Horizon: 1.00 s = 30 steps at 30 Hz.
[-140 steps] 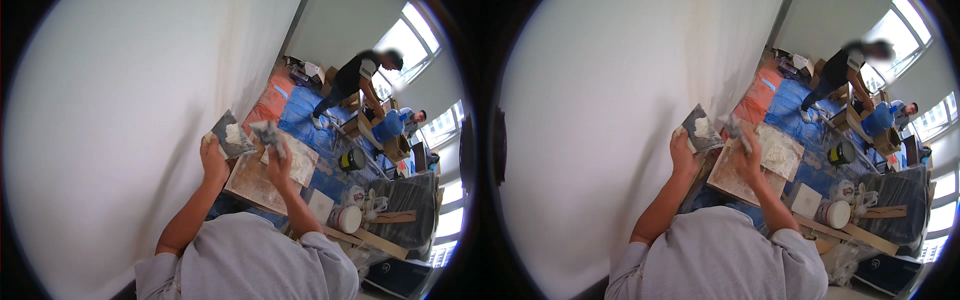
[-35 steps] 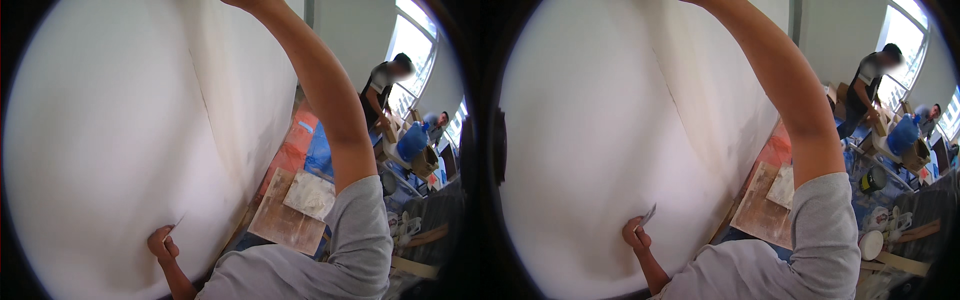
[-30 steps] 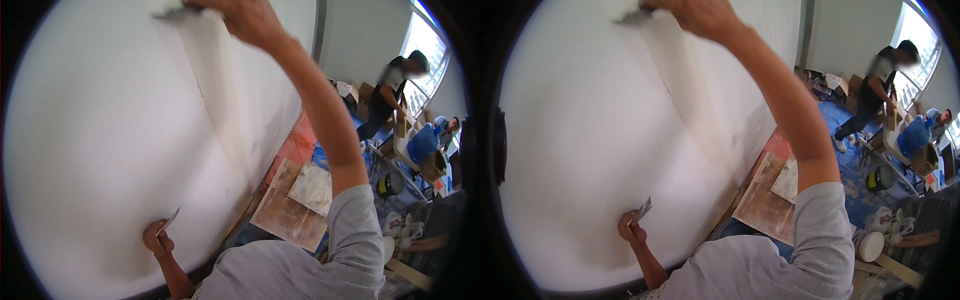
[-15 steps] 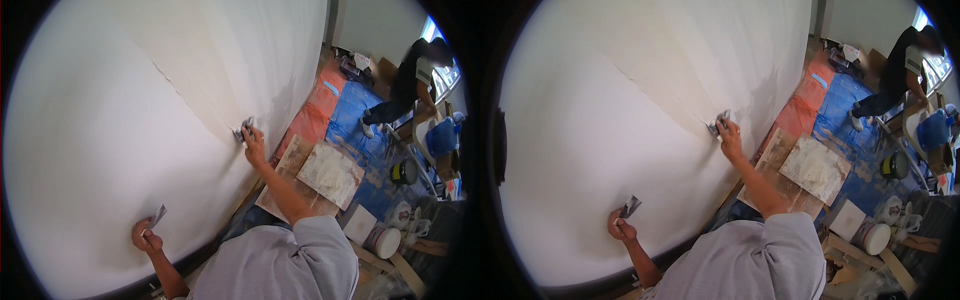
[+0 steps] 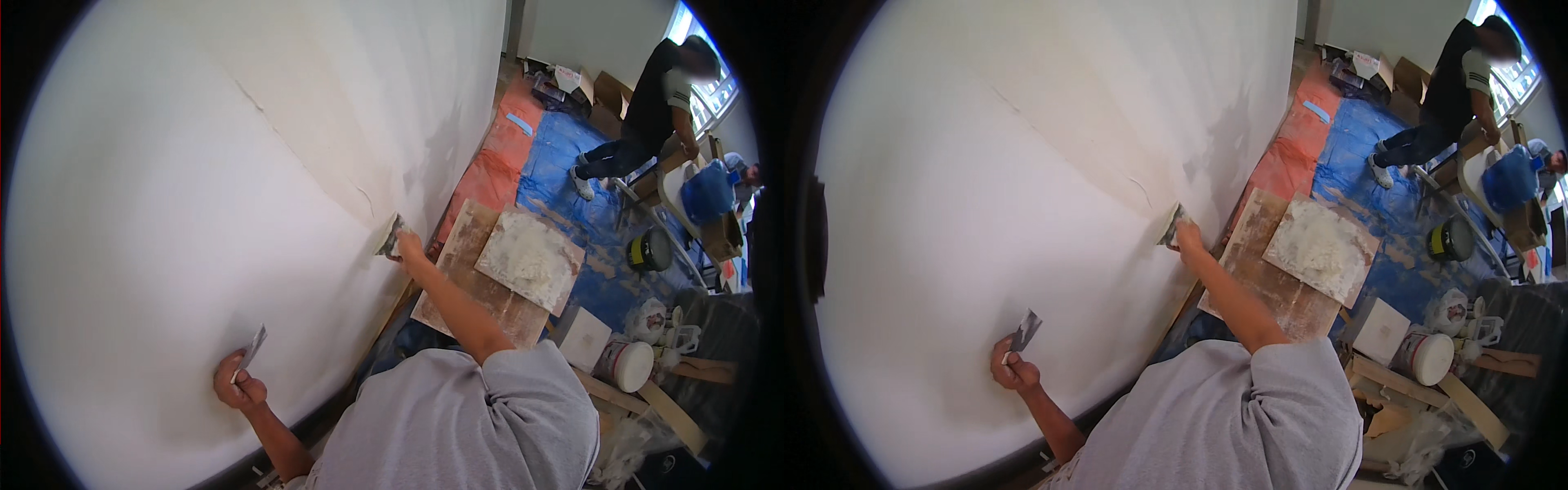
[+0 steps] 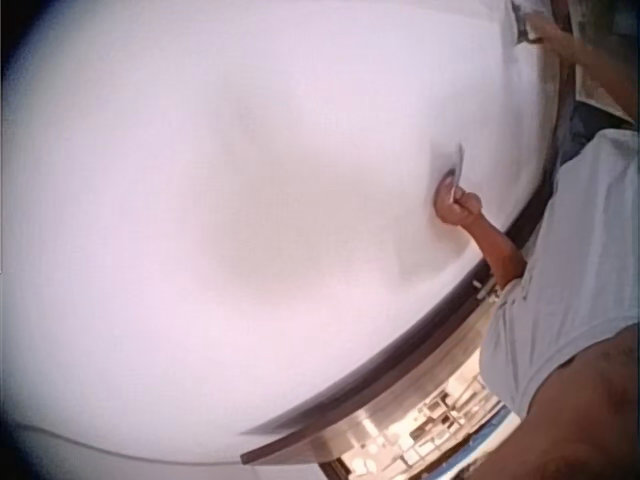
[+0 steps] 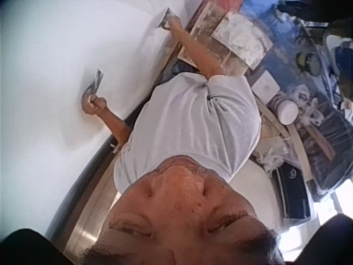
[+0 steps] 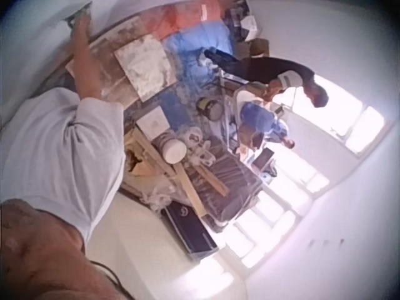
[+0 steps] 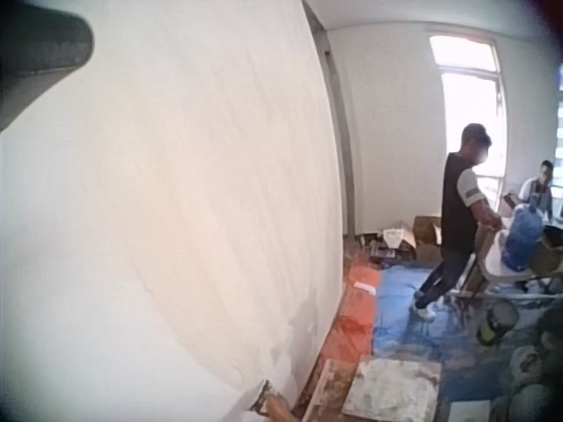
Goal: The person scoops compound using putty knives and applies it onto the wall, smoothing it across the surface with the knife.
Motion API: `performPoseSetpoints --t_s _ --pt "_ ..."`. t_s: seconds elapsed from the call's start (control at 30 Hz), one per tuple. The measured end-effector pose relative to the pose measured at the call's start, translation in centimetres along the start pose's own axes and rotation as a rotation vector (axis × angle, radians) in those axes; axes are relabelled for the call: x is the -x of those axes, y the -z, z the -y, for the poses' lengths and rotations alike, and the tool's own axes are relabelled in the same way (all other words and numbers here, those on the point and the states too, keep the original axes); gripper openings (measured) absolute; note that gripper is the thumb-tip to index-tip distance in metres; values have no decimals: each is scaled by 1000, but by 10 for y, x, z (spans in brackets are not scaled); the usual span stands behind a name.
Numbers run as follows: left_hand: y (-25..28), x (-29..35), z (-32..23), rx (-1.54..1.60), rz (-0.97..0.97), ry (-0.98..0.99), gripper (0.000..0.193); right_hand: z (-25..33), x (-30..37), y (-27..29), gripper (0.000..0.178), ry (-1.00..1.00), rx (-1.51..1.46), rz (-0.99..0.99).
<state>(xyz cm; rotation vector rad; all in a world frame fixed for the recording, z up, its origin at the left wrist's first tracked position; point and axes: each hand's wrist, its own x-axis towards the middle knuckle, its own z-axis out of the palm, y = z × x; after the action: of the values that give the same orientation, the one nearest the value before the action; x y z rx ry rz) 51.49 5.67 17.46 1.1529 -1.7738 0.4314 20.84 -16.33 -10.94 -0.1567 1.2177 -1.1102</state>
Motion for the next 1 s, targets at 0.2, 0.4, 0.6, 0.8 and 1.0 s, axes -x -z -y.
performPoseSetpoints --t_s 0.2,0.4,0.6,0.8,1.0 --pt "5 -8 -3 162 57 -47 27 95 117 -71 25 214 -9 117" --pt "7 -15 -5 272 60 -92 22 215 216 -136 23 336 -12 326" --pt "14 -1 3 391 115 -98 9 330 329 -207 29 534 99 432" --pt "20 -2 4 423 159 -101 7 421 435 -276 27 696 187 456" --pt "14 -3 3 441 144 -127 7 482 539 -322 30 936 300 470"
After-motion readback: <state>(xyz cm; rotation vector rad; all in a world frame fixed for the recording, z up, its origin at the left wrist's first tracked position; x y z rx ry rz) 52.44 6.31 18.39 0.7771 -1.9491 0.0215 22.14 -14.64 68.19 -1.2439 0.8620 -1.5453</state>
